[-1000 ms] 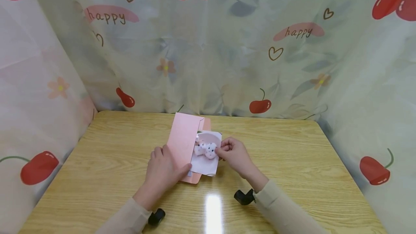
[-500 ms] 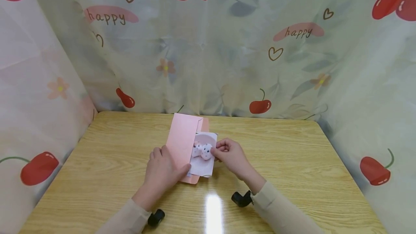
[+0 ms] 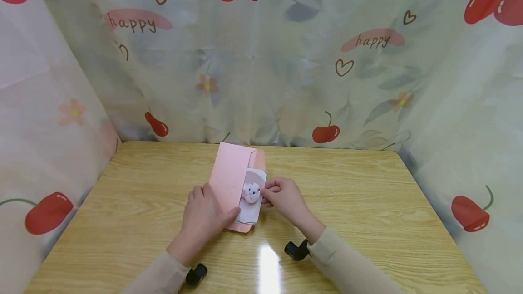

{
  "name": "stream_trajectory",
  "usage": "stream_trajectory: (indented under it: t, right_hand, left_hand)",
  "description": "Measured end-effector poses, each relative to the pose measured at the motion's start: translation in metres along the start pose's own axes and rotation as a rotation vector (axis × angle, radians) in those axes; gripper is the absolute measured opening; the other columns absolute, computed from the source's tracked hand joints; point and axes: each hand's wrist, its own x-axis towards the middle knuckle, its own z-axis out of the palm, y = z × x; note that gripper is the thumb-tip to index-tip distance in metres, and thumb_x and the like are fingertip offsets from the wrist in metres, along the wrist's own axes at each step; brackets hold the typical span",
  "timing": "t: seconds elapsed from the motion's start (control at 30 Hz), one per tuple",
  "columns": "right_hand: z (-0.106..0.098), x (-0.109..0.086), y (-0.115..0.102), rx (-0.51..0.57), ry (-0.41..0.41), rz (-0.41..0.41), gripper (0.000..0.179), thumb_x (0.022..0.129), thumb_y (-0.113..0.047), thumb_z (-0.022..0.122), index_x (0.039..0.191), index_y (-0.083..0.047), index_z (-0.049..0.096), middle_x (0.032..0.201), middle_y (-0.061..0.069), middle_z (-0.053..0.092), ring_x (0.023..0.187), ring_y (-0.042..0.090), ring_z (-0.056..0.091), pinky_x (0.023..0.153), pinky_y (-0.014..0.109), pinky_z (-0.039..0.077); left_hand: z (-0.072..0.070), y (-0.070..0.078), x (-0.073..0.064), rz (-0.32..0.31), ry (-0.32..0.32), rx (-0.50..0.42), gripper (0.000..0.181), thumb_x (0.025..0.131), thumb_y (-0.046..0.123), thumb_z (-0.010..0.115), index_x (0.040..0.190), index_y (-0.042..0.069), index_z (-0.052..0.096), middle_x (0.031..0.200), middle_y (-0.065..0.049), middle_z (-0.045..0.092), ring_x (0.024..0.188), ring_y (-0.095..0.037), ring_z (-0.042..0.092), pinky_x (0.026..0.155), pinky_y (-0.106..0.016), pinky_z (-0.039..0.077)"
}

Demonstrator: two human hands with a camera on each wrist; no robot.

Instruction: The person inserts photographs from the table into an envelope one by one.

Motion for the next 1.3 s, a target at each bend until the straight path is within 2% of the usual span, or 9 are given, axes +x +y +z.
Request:
stream_trajectory:
  t: [0.3, 0.77, 1.03, 1.3]
  right_hand:
    - [0.01, 0.008, 0.006, 0.024, 0.024, 0.05, 0.015, 0.087, -0.002, 0.067, 0.098, 0.006, 0.06, 0.077, 0.013, 0.069, 0.068, 0.023, 0.069, 0.068, 0.042, 0.056]
    - [0.027, 0.017, 0.01, 0.041, 0.058, 0.075, 0.016, 0.086, -0.004, 0.069, 0.096, 0.003, 0.058, 0.078, 0.014, 0.066, 0.067, 0.023, 0.069, 0.061, 0.033, 0.056]
    - [0.033, 0.019, 0.01, 0.052, 0.058, 0.052, 0.013, 0.086, -0.002, 0.069, 0.093, 0.004, 0.059, 0.077, 0.016, 0.066, 0.066, 0.025, 0.069, 0.059, 0.035, 0.056]
    - [0.039, 0.02, 0.011, 0.076, 0.062, 0.015, 0.01, 0.087, -0.002, 0.067, 0.094, 0.005, 0.064, 0.078, 0.016, 0.066, 0.068, 0.024, 0.069, 0.06, 0.033, 0.056]
  left_hand:
    - [-0.001, 0.002, -0.001, -0.013, -0.031, -0.041, 0.099, 0.066, 0.07, 0.069, 0.116, -0.012, 0.045, 0.1, -0.021, 0.044, 0.091, -0.033, 0.044, 0.074, -0.043, 0.044]
    - [-0.003, 0.008, -0.006, -0.014, -0.044, -0.074, 0.099, 0.067, 0.069, 0.069, 0.12, -0.011, 0.046, 0.103, -0.021, 0.045, 0.093, -0.033, 0.045, 0.075, -0.046, 0.046]
    - [-0.003, 0.009, -0.006, -0.001, -0.032, -0.066, 0.097, 0.067, 0.068, 0.07, 0.118, -0.011, 0.045, 0.1, -0.02, 0.044, 0.09, -0.032, 0.045, 0.073, -0.044, 0.046]
    - [-0.003, 0.008, -0.006, -0.014, -0.021, -0.052, 0.095, 0.067, 0.067, 0.069, 0.114, -0.011, 0.045, 0.097, -0.02, 0.043, 0.087, -0.032, 0.045, 0.07, -0.043, 0.046]
